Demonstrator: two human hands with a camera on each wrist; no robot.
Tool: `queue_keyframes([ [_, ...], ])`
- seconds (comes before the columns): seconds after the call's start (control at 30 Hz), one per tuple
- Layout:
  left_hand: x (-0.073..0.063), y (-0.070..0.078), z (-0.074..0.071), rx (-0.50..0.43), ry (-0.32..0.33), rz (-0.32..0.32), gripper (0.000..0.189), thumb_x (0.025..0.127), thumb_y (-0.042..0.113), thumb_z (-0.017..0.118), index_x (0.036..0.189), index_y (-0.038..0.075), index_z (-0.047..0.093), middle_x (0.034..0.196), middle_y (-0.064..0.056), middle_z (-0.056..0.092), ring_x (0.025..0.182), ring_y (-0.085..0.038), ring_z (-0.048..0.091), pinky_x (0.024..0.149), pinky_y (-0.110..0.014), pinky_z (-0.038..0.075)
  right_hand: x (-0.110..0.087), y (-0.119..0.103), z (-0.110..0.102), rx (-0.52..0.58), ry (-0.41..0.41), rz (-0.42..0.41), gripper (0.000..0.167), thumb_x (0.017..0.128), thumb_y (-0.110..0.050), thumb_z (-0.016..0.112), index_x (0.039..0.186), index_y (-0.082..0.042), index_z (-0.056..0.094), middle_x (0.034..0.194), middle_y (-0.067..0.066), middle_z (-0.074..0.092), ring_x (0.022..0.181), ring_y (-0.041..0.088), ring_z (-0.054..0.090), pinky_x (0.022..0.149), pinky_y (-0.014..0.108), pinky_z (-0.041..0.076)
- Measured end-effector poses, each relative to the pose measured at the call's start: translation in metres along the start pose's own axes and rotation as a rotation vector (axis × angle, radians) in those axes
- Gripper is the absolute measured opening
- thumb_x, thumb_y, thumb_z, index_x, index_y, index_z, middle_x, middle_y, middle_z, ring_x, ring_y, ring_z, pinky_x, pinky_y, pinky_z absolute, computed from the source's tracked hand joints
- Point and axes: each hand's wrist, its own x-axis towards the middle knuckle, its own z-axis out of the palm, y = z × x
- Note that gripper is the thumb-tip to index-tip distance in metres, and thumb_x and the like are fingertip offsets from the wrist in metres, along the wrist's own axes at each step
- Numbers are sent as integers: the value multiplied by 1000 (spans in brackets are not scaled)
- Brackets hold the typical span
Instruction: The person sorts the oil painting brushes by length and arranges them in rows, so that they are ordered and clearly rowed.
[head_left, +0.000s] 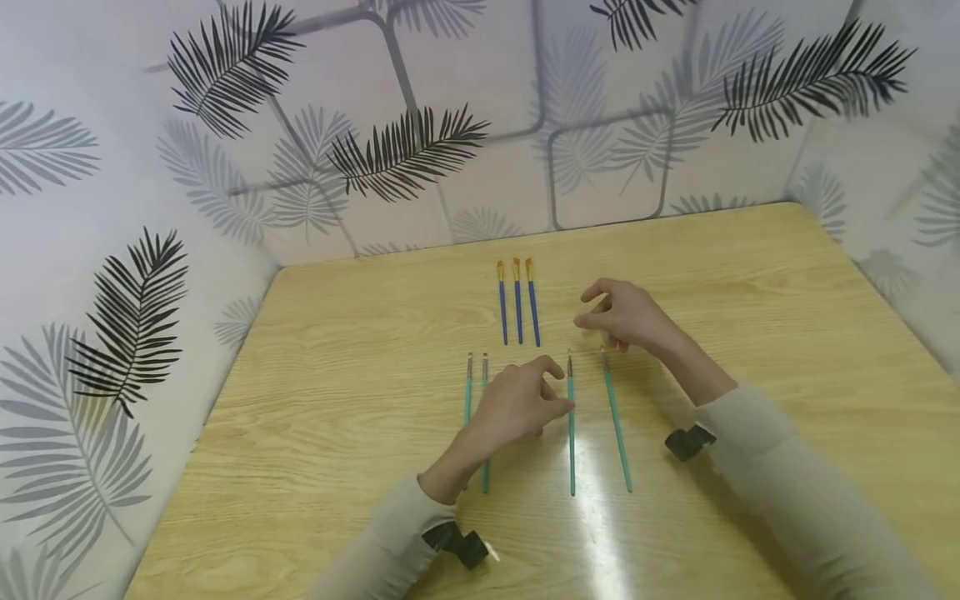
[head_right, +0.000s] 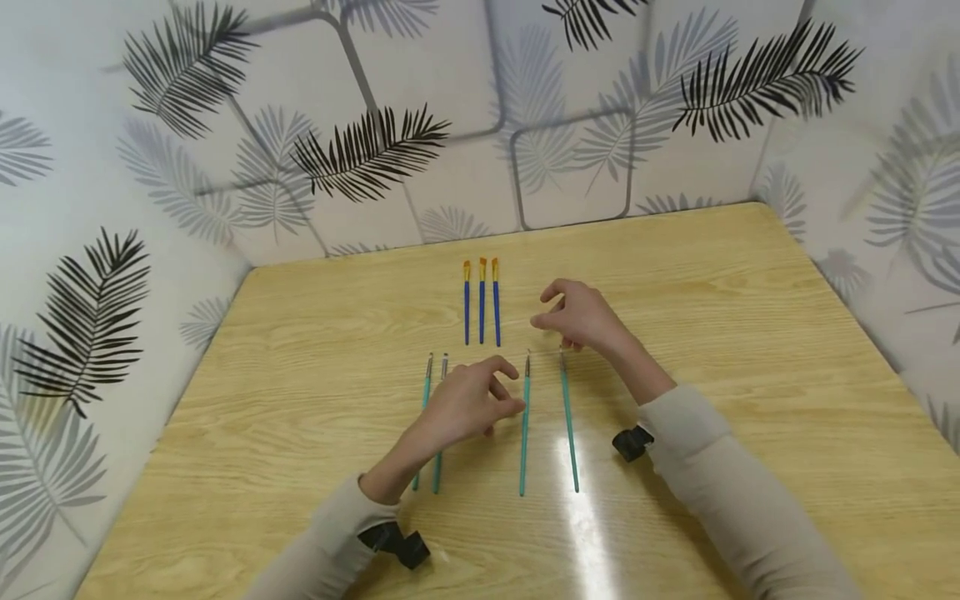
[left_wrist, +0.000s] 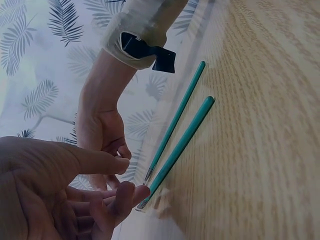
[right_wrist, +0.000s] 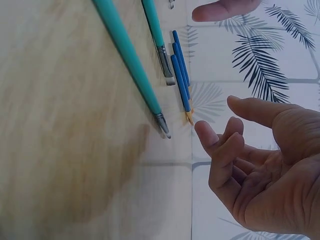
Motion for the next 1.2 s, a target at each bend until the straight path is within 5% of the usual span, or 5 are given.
queue_keyframes([
  [0.93, 9, 3, 6, 75, -22, -46, 50, 94, 31, 78, 132, 2, 62, 82, 2, 77, 48, -10, 66, 43, -19, 40, -34, 19, -5, -20, -44, 39, 52, 97, -26, 74, 133, 6, 54, 111, 25, 69, 45, 10, 44, 46, 26, 41],
  [1.2, 11, 4, 9, 76, -22, -57, 50, 93, 29, 80, 130, 1, 63, 82, 0, 77, 49, -9, 66, 47, -21, 46, -44, 24, -6, -50, -87, 82, 49, 98, -27, 73, 131, 5, 54, 102, 19, 73, 46, 10, 42, 47, 25, 38],
])
